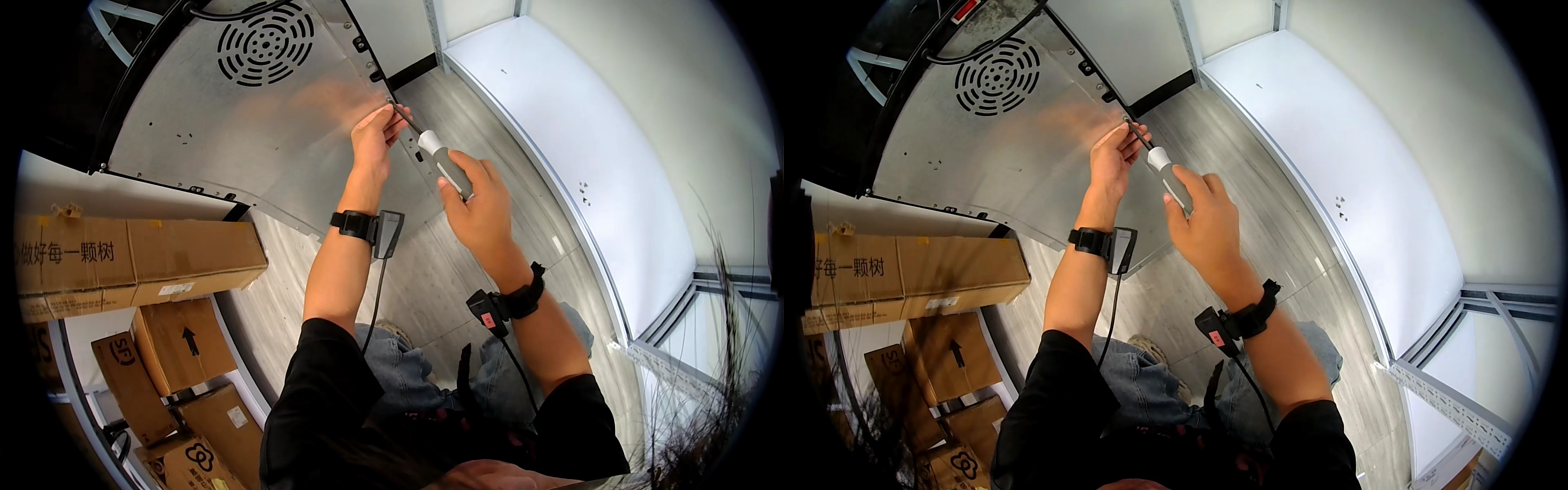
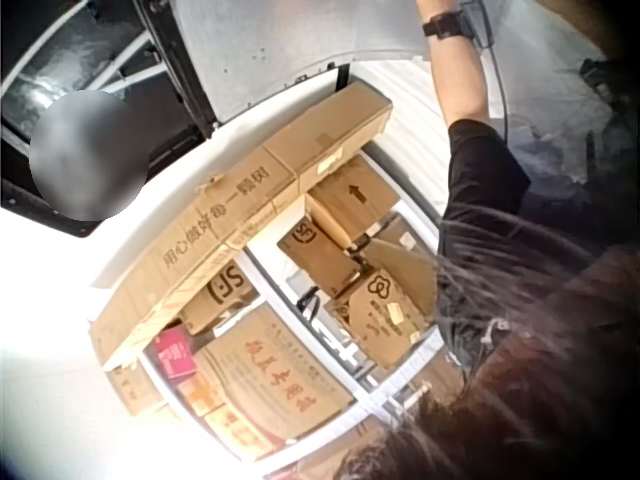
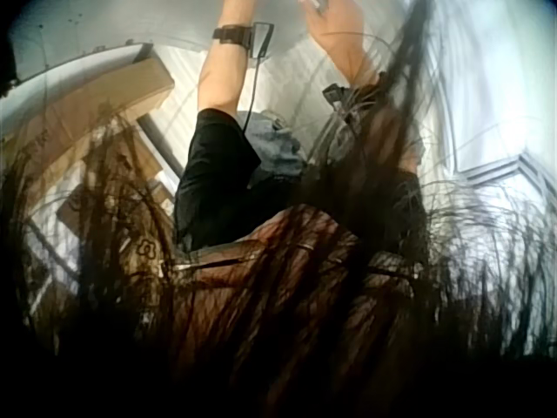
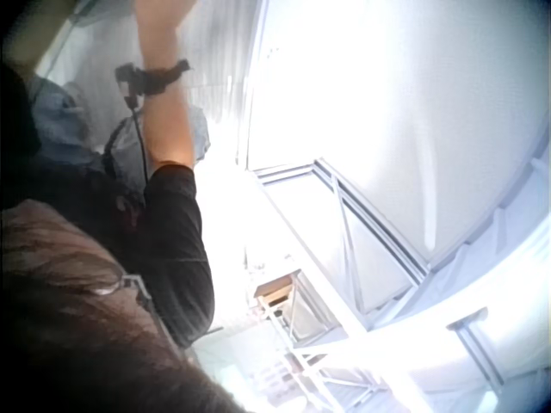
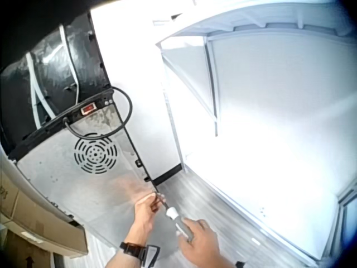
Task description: The person uses a screwdriver to fasten multiple screws into the back panel of a white appliance. They systematically tighten screws along the edges and corners of the panel. Finally, they lift and position a black plastic cover over the top of the appliance.
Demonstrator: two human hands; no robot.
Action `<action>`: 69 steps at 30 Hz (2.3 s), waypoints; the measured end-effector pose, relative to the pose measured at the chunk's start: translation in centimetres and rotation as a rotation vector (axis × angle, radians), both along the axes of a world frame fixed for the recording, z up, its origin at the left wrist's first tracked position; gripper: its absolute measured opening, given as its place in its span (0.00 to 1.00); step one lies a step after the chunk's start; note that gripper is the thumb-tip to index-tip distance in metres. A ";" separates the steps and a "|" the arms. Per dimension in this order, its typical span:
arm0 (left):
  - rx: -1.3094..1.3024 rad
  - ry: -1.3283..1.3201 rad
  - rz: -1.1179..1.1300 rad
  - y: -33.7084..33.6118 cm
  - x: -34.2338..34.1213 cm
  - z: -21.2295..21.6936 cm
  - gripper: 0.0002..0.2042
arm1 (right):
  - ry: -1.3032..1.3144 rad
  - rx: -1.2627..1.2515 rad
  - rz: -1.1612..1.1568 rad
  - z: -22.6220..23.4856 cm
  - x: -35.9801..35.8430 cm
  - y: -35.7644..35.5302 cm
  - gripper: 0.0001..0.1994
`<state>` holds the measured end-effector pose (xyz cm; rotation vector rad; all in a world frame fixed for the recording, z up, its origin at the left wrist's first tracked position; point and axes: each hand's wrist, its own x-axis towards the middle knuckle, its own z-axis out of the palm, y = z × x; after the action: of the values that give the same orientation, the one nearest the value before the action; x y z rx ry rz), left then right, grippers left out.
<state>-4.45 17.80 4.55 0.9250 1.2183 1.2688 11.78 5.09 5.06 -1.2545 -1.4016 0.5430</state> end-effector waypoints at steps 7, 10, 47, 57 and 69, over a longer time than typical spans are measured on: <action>0.004 -0.033 -0.012 -0.2 -0.1 0.1 0.09 | -0.044 0.070 -0.079 0.6 -0.9 -0.3 0.18; -0.003 -0.021 -0.040 -0.3 -0.2 0.2 0.09 | -0.006 0.049 -0.086 0.4 -1.2 -0.3 0.17; 0.022 0.136 -0.167 -0.3 -1.8 -0.9 0.11 | -0.073 -0.171 -0.011 -1.0 -2.9 -1.7 0.25; -0.013 0.082 -0.231 -0.7 -1.8 -0.2 0.11 | -0.151 -0.295 -0.074 -0.1 -2.9 -1.9 0.21; -0.018 0.108 -0.133 0.0 -1.9 -1.4 0.09 | -0.118 -0.183 -0.089 -0.5 -3.1 -2.5 0.21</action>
<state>-6.34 17.84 3.14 1.0554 1.2287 1.1129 8.68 2.63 4.51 -1.5097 -1.4106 0.5525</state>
